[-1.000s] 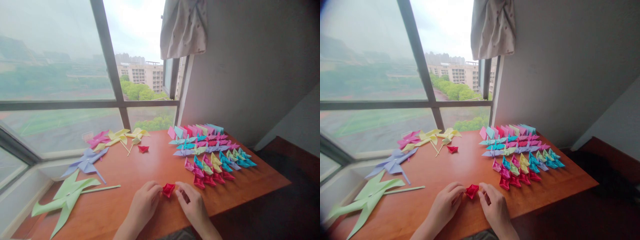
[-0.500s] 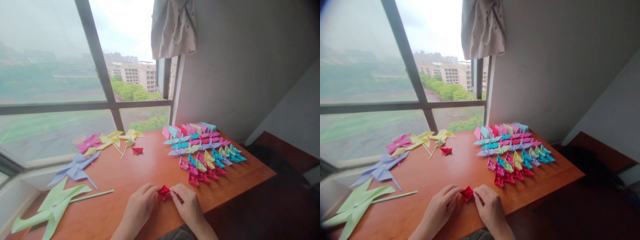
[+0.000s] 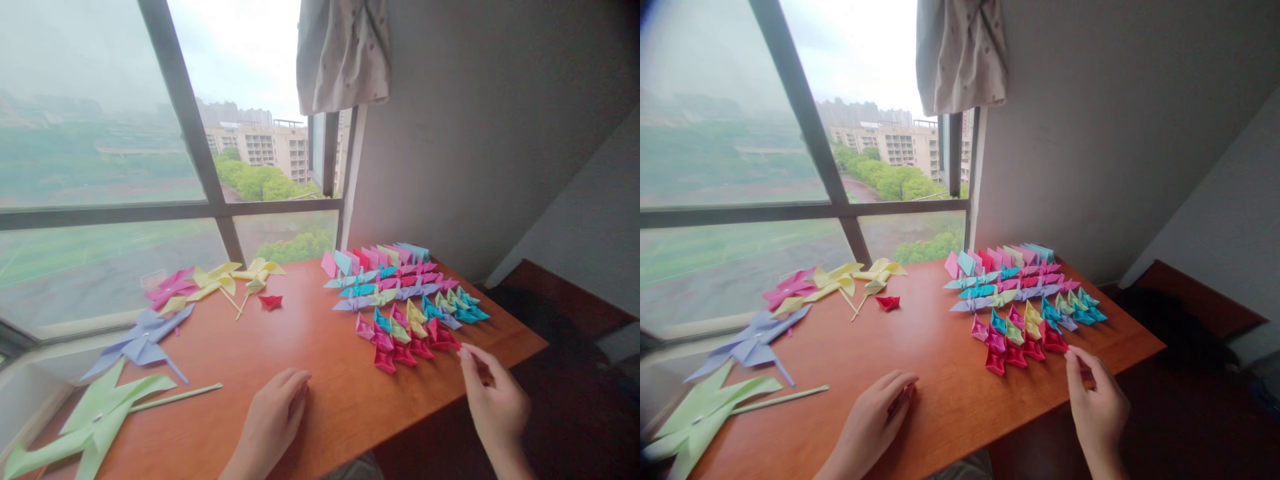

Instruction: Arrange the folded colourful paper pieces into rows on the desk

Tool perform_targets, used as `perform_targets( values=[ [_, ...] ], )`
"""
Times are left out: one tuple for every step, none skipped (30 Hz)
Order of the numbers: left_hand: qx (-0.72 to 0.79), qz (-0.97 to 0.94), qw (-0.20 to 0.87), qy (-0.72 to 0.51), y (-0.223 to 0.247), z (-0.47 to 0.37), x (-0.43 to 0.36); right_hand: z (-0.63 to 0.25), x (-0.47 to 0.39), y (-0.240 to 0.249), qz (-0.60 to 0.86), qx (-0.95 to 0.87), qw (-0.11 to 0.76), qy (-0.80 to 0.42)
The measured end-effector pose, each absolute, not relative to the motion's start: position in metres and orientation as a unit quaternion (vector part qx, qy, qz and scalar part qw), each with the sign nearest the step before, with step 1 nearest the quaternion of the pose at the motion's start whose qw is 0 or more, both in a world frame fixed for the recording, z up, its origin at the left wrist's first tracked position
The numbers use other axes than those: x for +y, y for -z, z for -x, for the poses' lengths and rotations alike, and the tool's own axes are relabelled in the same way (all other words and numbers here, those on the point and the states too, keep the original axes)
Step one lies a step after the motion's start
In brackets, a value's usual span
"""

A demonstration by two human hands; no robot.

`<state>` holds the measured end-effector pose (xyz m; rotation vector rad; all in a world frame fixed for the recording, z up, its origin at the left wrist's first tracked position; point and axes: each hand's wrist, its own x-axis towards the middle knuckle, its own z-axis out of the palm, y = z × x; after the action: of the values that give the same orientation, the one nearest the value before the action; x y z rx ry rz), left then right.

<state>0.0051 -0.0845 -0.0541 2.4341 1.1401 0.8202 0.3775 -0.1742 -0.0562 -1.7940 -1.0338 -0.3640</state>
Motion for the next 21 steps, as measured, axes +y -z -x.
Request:
perform_targets(
  values=[
    [0.400, -0.854, 0.165, -0.289, 0.055, -0.005, -0.084, -0.394, -0.175, 0.058, 0.759, -0.410, 0.478, 0.167],
    [0.401, -0.853, 0.164, -0.290, 0.055, -0.005, -0.084, -0.408, -0.176, 0.061, 0.774, -0.398, 0.458, 0.181],
    [0.401, -0.853, 0.164, -0.290, 0.056, -0.004, -0.084, -0.420, -0.176, 0.064, 0.786, -0.393, 0.438, 0.190],
    [0.401, -0.854, 0.163, -0.289, 0.056, -0.004, -0.083, -0.429, -0.176, 0.068, 0.794, -0.394, 0.421, 0.195],
    [0.402, -0.854, 0.164, -0.286, 0.057, -0.004, -0.083, -0.436, -0.176, 0.073, 0.798, -0.398, 0.407, 0.197],
    [0.403, -0.855, 0.164, -0.283, 0.057, -0.004, -0.083, -0.442, -0.175, 0.077, 0.801, -0.402, 0.397, 0.198],
    [0.404, -0.855, 0.165, -0.281, 0.058, -0.004, -0.084, -0.445, -0.173, 0.081, 0.802, -0.406, 0.391, 0.199],
    [0.406, -0.854, 0.167, -0.279, 0.058, -0.004, -0.084, -0.448, -0.171, 0.085, 0.803, -0.408, 0.386, 0.199],
    [0.406, -0.854, 0.168, -0.278, 0.058, -0.004, -0.084, -0.449, -0.169, 0.088, 0.805, -0.409, 0.382, 0.198],
    [0.406, -0.854, 0.168, -0.278, 0.058, -0.004, -0.084, -0.450, -0.167, 0.090, 0.807, -0.409, 0.378, 0.198],
    [0.406, -0.854, 0.169, -0.276, 0.057, -0.004, -0.084, -0.450, -0.164, 0.092, 0.808, -0.411, 0.374, 0.196],
    [0.407, -0.855, 0.170, -0.275, 0.056, -0.004, -0.084, -0.450, -0.162, 0.094, 0.809, -0.413, 0.370, 0.194],
    [0.407, -0.855, 0.171, -0.274, 0.056, -0.005, -0.083, -0.451, -0.160, 0.095, 0.810, -0.415, 0.368, 0.193],
    [0.407, -0.855, 0.171, -0.272, 0.055, -0.005, -0.083, -0.451, -0.158, 0.096, 0.810, -0.416, 0.366, 0.193],
    [0.408, -0.855, 0.172, -0.271, 0.054, -0.005, -0.083, -0.451, -0.156, 0.097, 0.810, -0.417, 0.364, 0.194],
    [0.407, -0.855, 0.173, -0.270, 0.054, -0.005, -0.083, -0.452, -0.155, 0.098, 0.810, -0.418, 0.363, 0.196],
    [0.407, -0.855, 0.175, -0.269, 0.053, -0.005, -0.083, -0.452, -0.154, 0.099, 0.810, -0.419, 0.361, 0.196],
    [0.407, -0.856, 0.176, -0.267, 0.053, -0.005, -0.083, -0.453, -0.153, 0.100, 0.810, -0.420, 0.359, 0.196],
    [0.407, -0.856, 0.178, -0.265, 0.053, -0.005, -0.083, -0.453, -0.153, 0.101, 0.811, -0.421, 0.357, 0.194],
    [0.407, -0.856, 0.180, -0.263, 0.053, -0.005, -0.083, -0.454, -0.152, 0.102, 0.812, -0.422, 0.356, 0.192],
    [0.407, -0.856, 0.181, -0.262, 0.054, -0.005, -0.083, -0.453, -0.152, 0.102, 0.812, -0.422, 0.356, 0.189]
  ],
)
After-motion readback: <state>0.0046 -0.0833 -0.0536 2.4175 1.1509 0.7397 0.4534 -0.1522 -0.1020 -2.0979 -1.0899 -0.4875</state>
